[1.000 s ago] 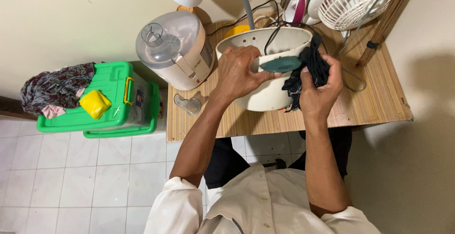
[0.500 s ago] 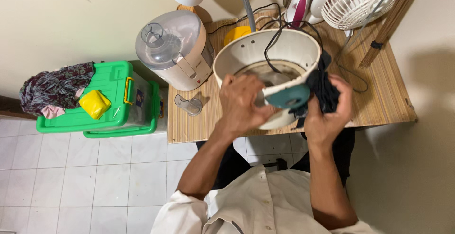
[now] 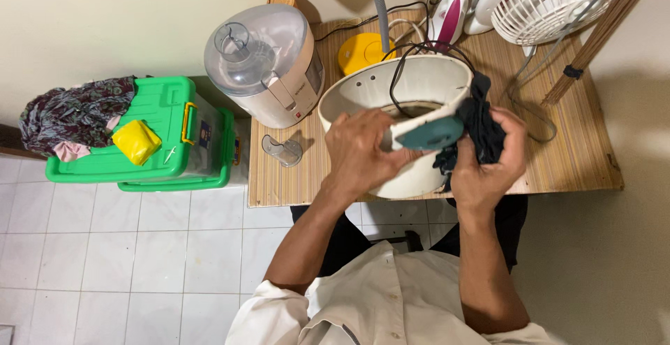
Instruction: The person services an electric kettle on a small table. They use a screwdriver to unscrew the yellow base plate, lift the base off the kettle body, wipe the body with a black cloth, unscrew the handle area, and handle the power cord.
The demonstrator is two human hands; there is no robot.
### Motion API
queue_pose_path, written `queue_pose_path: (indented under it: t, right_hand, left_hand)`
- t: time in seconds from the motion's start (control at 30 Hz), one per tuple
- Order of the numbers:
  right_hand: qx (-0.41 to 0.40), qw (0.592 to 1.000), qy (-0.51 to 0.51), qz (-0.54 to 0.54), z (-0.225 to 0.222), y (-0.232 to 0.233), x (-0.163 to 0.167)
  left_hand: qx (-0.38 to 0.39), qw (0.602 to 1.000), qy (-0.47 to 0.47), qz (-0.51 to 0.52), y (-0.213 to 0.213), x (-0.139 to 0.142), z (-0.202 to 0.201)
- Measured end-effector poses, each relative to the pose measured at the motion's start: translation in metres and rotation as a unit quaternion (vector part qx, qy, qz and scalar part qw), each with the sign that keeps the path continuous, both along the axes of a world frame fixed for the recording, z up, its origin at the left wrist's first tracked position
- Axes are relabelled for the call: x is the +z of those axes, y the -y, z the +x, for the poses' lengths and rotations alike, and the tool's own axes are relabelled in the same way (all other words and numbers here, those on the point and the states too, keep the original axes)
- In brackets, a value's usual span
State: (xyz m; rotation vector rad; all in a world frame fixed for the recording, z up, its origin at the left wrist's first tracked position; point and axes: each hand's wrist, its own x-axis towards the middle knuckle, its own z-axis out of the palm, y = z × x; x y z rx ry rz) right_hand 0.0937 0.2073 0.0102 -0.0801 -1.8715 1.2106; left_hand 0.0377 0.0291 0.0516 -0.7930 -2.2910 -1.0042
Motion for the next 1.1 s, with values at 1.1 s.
queue_pose_path:
  t: [1.1]
  right_hand:
    - [-0.004, 0.997, -0.031, 0.073, -0.051, 0.049, 0.032]
  left_hand:
    - [-0.062, 0.987, 0.043, 0.144, -0.003, 0.012, -0.073]
